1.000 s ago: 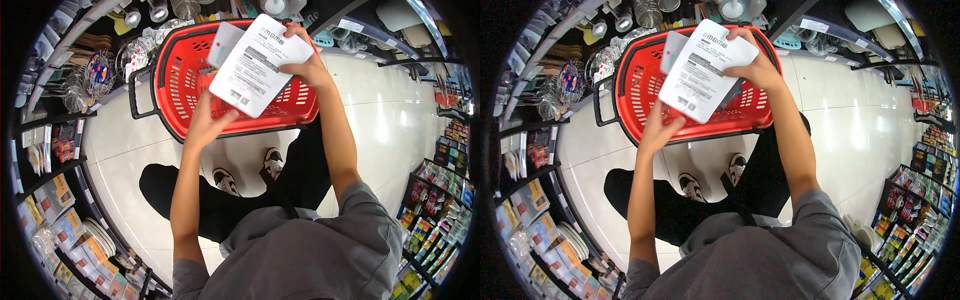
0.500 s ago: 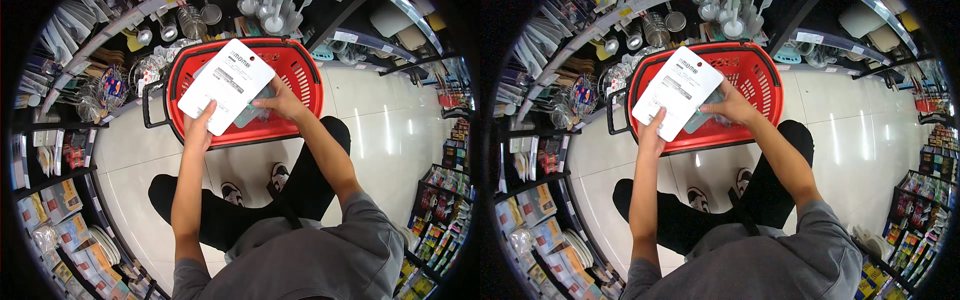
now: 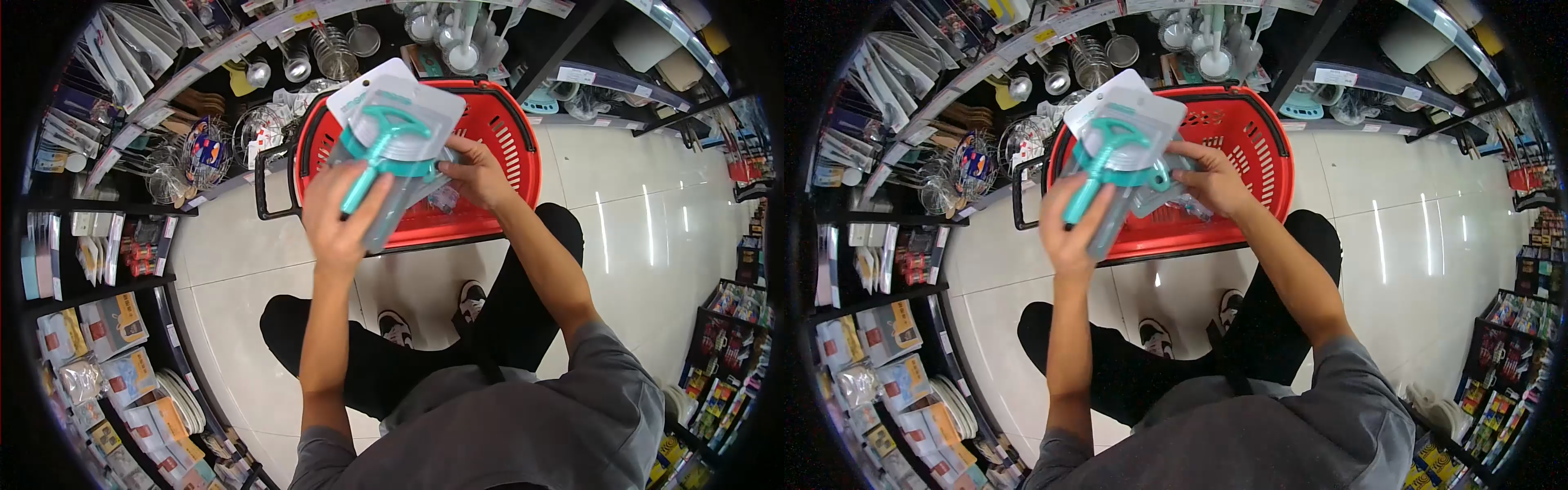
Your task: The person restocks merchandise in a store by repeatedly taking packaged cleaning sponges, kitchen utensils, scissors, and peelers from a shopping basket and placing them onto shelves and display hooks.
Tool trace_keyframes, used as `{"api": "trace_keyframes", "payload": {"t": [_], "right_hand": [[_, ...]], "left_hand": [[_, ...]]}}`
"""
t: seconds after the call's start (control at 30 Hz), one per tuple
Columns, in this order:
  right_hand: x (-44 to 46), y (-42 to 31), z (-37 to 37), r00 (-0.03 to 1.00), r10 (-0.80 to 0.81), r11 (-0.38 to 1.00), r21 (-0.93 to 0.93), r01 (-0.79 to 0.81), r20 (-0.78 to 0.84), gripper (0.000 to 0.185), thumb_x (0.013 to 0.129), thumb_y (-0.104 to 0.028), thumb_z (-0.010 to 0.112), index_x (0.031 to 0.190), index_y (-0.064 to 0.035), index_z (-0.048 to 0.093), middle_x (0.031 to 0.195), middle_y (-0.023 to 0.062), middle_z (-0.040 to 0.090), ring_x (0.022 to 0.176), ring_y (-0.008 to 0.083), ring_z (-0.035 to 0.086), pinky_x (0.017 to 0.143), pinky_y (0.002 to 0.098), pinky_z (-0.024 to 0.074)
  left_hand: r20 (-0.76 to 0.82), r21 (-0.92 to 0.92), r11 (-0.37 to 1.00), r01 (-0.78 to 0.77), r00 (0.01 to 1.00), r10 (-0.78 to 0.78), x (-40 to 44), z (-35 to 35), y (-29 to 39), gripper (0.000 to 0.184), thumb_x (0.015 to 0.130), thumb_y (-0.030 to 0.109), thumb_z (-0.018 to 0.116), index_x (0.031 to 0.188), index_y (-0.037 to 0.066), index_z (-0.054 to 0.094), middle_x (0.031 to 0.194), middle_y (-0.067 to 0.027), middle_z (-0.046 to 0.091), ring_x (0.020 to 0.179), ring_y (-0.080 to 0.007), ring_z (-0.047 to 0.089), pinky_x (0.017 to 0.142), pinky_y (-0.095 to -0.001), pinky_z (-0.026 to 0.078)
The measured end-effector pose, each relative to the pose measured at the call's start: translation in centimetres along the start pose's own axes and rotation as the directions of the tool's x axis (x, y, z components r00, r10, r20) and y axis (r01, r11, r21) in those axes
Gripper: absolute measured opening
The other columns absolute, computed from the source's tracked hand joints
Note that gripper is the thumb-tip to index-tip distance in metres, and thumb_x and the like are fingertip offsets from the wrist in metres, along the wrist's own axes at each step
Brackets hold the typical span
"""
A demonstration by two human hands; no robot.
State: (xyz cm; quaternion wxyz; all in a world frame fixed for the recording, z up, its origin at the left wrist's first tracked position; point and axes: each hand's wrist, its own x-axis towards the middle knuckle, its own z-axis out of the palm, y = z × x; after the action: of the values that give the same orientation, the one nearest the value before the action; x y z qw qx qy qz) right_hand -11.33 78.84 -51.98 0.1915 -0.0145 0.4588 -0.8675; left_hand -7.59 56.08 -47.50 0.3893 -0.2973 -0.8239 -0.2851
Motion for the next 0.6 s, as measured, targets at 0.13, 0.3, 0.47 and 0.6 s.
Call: {"api": "trace_keyframes", "payload": {"t": [0.13,0.3,0.47,0.6], "right_hand": [[-0.5,1.2,-0.2,0.985,0.074,0.975,0.198,-0.104,0.154,0.047,0.080,0.012,0.046,0.126,0.0030,0.049,0.120,0.0147,0.056,0.109,0.0247,0.057,0.095,0.0397,0.0465],[-1.0,1.1,0.2,0.964,0.061,0.940,0.308,-0.143,0.260,0.038,0.085,-0.007,0.055,0.122,0.0036,0.051,0.113,0.0121,0.059,0.105,0.0213,0.058,0.092,0.0384,0.0456],[-0.3,3.0,-0.1,1.000,0.004,0.992,-0.123,-0.007,-0.027,0.031,0.085,-0.013,0.067,0.111,0.0009,0.058,0.106,0.0047,0.062,0.097,0.0112,0.055,0.086,0.0318,0.0462],[-0.1,3.4,-1.0,0.998,-0.037,0.999,0.023,0.038,-0.044,0.026,0.084,-0.004,0.064,0.109,0.0013,0.059,0.103,0.0072,0.064,0.094,0.0144,0.059,0.086,0.0337,0.0474]], "left_hand": [[0.132,0.144,0.989,0.021,0.990,-0.040,-1.3,2.4,0.7,0.036,0.068,0.009,0.064,0.104,0.012,0.068,0.111,-0.0069,0.059,0.100,-0.0299,0.056,0.085,-0.0431,0.045],[0.332,0.083,0.987,0.138,0.930,-0.158,-1.9,3.5,2.0,0.068,0.055,-0.011,0.053,0.121,0.007,0.056,0.128,-0.0132,0.048,0.114,-0.0372,0.045,0.095,-0.0472,0.038],[0.526,-0.092,0.971,0.220,0.839,-0.141,-1.5,3.2,2.8,0.065,0.059,0.004,0.061,0.124,0.004,0.053,0.133,-0.0142,0.043,0.117,-0.0392,0.040,0.099,-0.0493,0.035],[0.245,-0.165,0.902,0.400,0.902,-0.355,-1.7,2.7,2.2,0.047,0.073,0.010,0.066,0.118,0.002,0.054,0.128,-0.0173,0.044,0.116,-0.0329,0.042,0.098,-0.0430,0.033]]}}
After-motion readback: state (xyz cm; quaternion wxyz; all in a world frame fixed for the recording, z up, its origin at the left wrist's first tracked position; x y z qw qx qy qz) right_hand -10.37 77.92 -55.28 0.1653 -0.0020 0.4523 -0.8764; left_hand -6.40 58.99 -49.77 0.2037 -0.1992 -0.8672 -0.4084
